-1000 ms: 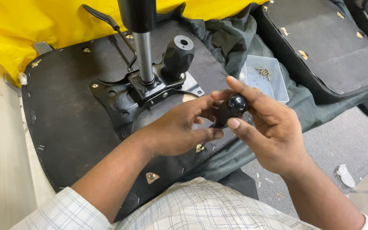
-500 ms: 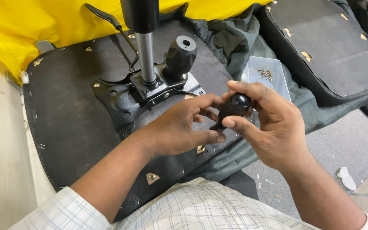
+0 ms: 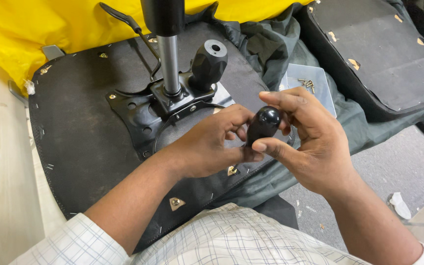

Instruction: The person uses a screwdriver to fasten screws into the underside of an office chair seat, securing the seat to the central gas-lift column. The person repeatedly picks screws from a plastic container and tightens them into the metal bracket.

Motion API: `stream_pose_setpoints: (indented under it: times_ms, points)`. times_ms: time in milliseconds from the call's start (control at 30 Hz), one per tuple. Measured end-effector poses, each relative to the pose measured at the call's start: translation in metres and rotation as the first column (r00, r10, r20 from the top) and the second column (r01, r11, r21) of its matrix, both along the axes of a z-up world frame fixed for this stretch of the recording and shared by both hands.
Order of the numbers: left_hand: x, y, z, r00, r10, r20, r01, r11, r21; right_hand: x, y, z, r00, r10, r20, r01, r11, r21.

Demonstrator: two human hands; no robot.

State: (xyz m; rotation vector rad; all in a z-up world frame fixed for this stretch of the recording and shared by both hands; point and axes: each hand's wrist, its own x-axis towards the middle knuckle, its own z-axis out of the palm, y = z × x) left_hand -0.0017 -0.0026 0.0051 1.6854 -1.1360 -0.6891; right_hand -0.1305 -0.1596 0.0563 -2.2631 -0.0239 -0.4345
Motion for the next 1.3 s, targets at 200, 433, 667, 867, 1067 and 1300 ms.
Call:
stream_pose_setpoints:
  times_ms: [200,433,667,867,1067,1300]
  points:
    - [0.004,0.002,0.000,0.996,-0.037,-0.080,0.021,0.982,-0.190,-0.006,-0.004,-0.003,0.997,0.075,0.010,-0.074,0.947,0.314]
    - [0.001,0.000,-0.004,0.998,-0.049,0.037,0.054,0.987,-0.151,-0.005,-0.006,-0.009,0.996,0.055,0.066,-0.067,0.977,0.202]
    - [0.003,-0.003,-0.005,0.993,-0.076,-0.090,0.051,0.967,-0.249,-0.006,-0.007,-0.005,0.991,0.111,0.082,-0.131,0.938,0.322]
    - [0.000,0.000,-0.001,0.998,-0.038,0.043,0.045,0.984,-0.172,0.001,-0.005,-0.007,0.993,0.049,0.104,-0.073,0.968,0.241]
    - [0.005,0.003,0.007,0.990,-0.039,-0.133,0.017,0.987,-0.160,-0.002,-0.008,-0.002,0.983,0.133,0.127,-0.174,0.898,0.404]
    - [-0.001,0.002,0.010,0.999,0.022,-0.045,-0.025,0.997,-0.075,0.003,-0.011,-0.014,0.989,0.050,0.140,-0.083,0.967,0.239]
